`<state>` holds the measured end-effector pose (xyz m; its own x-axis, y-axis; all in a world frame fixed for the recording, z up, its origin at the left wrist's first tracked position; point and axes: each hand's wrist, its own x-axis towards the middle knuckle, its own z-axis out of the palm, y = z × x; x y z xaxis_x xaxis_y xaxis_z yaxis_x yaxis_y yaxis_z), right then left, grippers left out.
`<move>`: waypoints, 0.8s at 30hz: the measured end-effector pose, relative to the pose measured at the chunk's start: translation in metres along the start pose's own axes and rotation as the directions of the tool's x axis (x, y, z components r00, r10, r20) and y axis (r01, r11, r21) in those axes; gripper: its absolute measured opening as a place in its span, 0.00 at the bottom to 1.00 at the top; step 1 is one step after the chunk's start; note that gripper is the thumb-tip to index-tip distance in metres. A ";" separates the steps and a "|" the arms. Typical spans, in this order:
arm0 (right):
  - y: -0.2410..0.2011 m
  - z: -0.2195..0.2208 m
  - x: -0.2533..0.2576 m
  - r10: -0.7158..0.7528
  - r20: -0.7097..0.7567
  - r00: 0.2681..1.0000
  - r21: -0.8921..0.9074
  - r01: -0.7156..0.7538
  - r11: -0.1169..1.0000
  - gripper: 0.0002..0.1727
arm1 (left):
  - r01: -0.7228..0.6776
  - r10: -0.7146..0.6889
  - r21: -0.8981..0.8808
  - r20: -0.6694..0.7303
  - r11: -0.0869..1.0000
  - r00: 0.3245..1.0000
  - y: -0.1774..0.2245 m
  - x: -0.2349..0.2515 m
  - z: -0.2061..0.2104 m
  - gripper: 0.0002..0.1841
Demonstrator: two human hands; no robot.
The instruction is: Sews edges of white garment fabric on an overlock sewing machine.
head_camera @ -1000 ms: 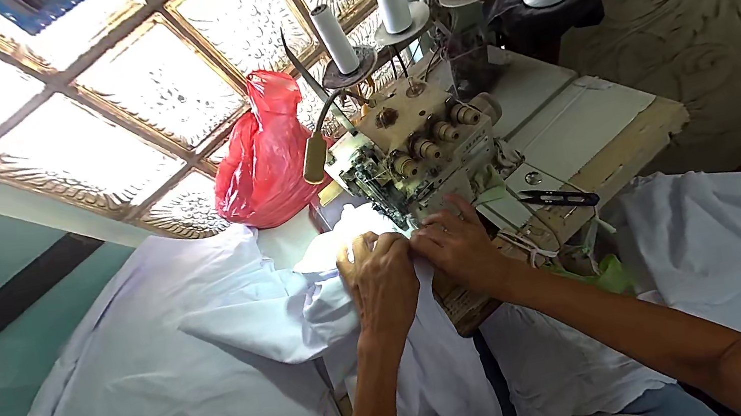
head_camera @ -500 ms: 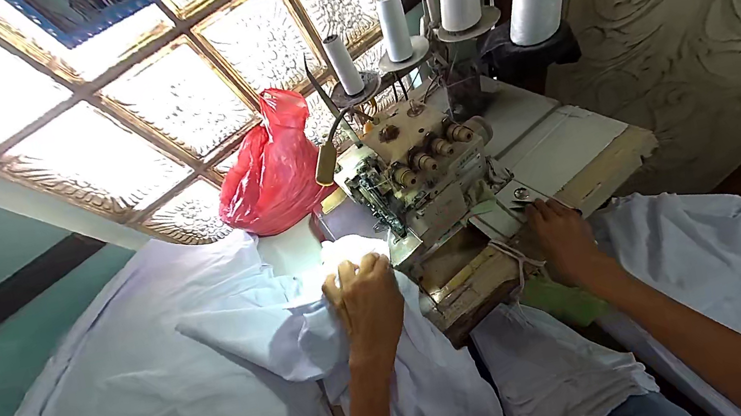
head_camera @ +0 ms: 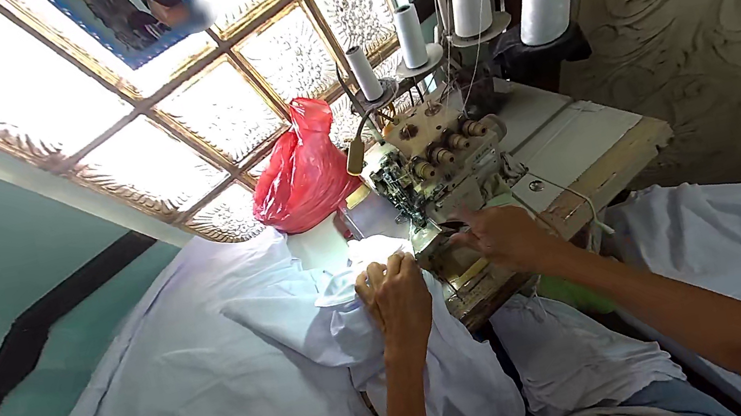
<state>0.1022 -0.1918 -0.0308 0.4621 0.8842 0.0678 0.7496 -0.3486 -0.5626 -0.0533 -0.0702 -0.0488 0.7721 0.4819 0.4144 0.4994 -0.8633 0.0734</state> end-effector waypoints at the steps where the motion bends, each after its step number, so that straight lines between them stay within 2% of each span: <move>1: -0.012 0.000 0.009 -0.012 0.035 0.999 -0.034 0.013 0.999 0.23 | 0.003 -0.003 -0.007 0.006 1.000 1.000 0.000 0.000 -0.001 0.11; 5: -0.037 0.008 0.035 -0.025 0.112 0.993 -0.131 0.040 0.991 0.19 | 0.036 -0.036 -0.004 0.033 0.999 0.999 0.002 0.000 -0.003 0.12; 8: -0.043 0.012 0.044 -0.058 0.100 0.993 -0.172 0.074 0.982 0.17 | 0.055 -0.055 0.003 0.029 0.998 0.998 0.003 0.001 -0.001 0.12; 12: -0.037 0.021 0.047 -0.126 0.046 0.991 -0.139 0.131 0.982 0.10 | 0.054 -0.054 -0.002 0.012 0.999 0.998 0.002 0.001 0.001 0.12; 14: -0.032 0.024 0.039 -0.139 -0.050 0.989 -0.077 0.135 0.988 0.12 | 0.032 -0.034 -0.020 -0.067 0.999 0.997 -0.002 -0.003 0.006 0.10; 16: -0.018 0.032 0.026 -0.157 -0.227 0.961 -0.051 0.149 0.988 0.15 | -0.020 0.009 -0.051 -0.206 0.998 0.979 -0.011 -0.008 0.020 0.08; 18: 0.006 0.039 0.012 -0.137 -0.349 0.927 -0.079 0.117 0.990 0.18 | -0.068 0.017 -0.164 -0.293 0.984 0.956 -0.021 -0.012 0.028 0.08; 20: 0.041 0.042 0.001 -0.083 -0.371 0.925 -0.148 0.029 0.989 0.21 | -0.068 -0.038 -0.442 -0.225 0.894 0.974 -0.030 -0.018 0.019 0.08; 22: 0.089 0.044 -0.007 -0.044 -0.392 0.919 -0.210 -0.044 0.977 0.26 | -0.012 -0.037 -0.735 -0.050 0.678 0.998 -0.033 -0.028 -0.005 0.09; 24: 0.126 0.043 -0.013 -0.023 -0.405 0.914 -0.243 -0.083 0.966 0.25 | -0.076 0.099 -0.911 -0.039 0.404 0.994 -0.030 -0.037 -0.027 0.08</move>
<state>0.1701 -0.2340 -0.1377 0.5970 0.6904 0.4085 0.8011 -0.4861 -0.3492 -0.1079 -0.0662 -0.0416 0.8019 0.3878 0.4546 -0.2150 -0.5225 0.8251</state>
